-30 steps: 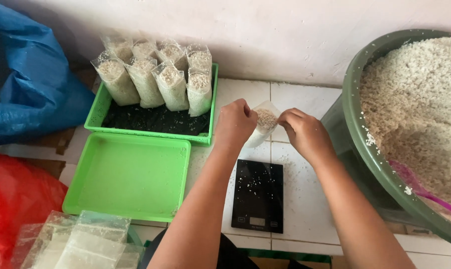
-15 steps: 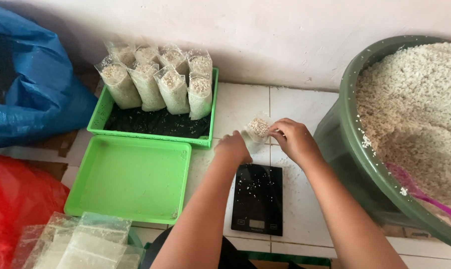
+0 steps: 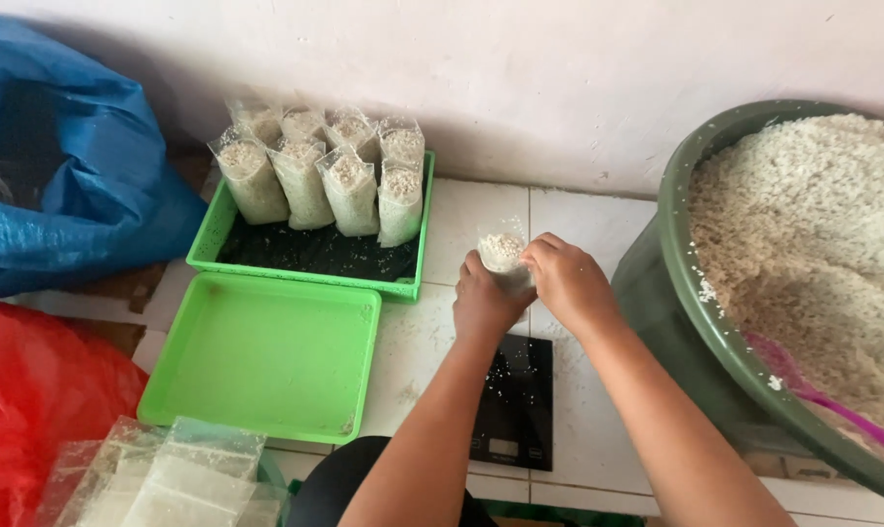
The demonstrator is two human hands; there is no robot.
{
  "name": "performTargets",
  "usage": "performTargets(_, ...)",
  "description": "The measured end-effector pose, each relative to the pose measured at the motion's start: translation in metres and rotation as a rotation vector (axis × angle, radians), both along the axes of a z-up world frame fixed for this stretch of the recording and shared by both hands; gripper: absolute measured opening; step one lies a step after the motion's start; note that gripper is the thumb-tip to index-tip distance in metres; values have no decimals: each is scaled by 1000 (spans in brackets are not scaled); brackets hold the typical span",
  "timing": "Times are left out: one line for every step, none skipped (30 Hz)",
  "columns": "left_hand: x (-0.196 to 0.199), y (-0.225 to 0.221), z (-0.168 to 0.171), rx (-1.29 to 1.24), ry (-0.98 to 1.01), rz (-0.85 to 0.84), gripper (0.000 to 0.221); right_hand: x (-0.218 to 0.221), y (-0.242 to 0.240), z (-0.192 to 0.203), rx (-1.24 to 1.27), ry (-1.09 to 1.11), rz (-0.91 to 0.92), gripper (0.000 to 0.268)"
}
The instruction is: The person is scooping a granular food product into small plastic bags, weighing each bag on a digital scale for consistency, and then organizing the filled bags into a storage crate.
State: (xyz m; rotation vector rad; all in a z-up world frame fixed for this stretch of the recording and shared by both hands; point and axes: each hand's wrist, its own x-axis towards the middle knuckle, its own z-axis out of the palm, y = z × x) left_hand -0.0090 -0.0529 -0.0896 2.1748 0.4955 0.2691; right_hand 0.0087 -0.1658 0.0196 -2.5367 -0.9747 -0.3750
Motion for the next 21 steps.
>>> performTargets(-5,-3,22,-1,-7,-2,105,-4,-3,12,-1,-7,-2,14)
performTargets(-11,-5,43,-20,-188,35,94,-8,-5,25,13,-57,8,12)
performTargets(-17,-7,65,-38,-367,72,83,-12,-7,37,27,-107,18,10)
performTargets(-23,-5,78,-39,-372,76,83,-15,-11,48,26,-111,22,10)
performTargets(-29,-4,91,-87,-470,39,87,-18,-15,60,69,-147,27,9)
performTargets(-34,0,106,-131,-573,0,90,-21,-18,73,116,-186,33,9)
performTargets(-41,0,116,-127,-581,1,90,-29,-17,88,119,-194,35,9)
performTargets(-47,-1,126,-147,-557,-3,92,-36,-17,103,155,-202,44,10)
performTargets(-54,-1,137,-166,-532,-7,95,-44,-17,118,191,-210,52,11)
performTargets(-56,-3,137,-158,-545,-1,95,-51,-17,125,198,-221,61,11)
performTargets(-58,-4,138,-132,-567,33,95,-58,-16,132,209,-207,76,6)
performTargets(-59,-2,139,-102,-589,70,96,-64,-13,140,224,-193,94,5)
performTargets(-60,1,142,-89,-603,78,96,-69,-17,142,235,-204,107,5)
performTargets(-62,3,142,-76,-608,85,95,-74,-22,142,256,-197,85,13)
performTargets(-64,5,142,-64,-613,92,94,-78,-26,140,278,-189,63,23)
performTargets(-68,10,145,-60,-621,103,94,-88,-31,145,279,-195,76,23)
performTargets(-71,16,148,-29,-633,74,89,-98,-36,149,218,-185,-45,32)
performTargets(-75,19,149,-2,-644,45,85,-107,-43,153,153,-173,-166,43)
performTargets(-75,22,153,-2,-650,57,85,-102,-61,137,150,-179,-153,43)
performTargets(-74,27,156,20,-675,65,82,-96,-77,121,112,-242,-171,45)
performTargets(-74,32,160,43,-700,73,78,-89,-94,106,75,-305,-188,49)
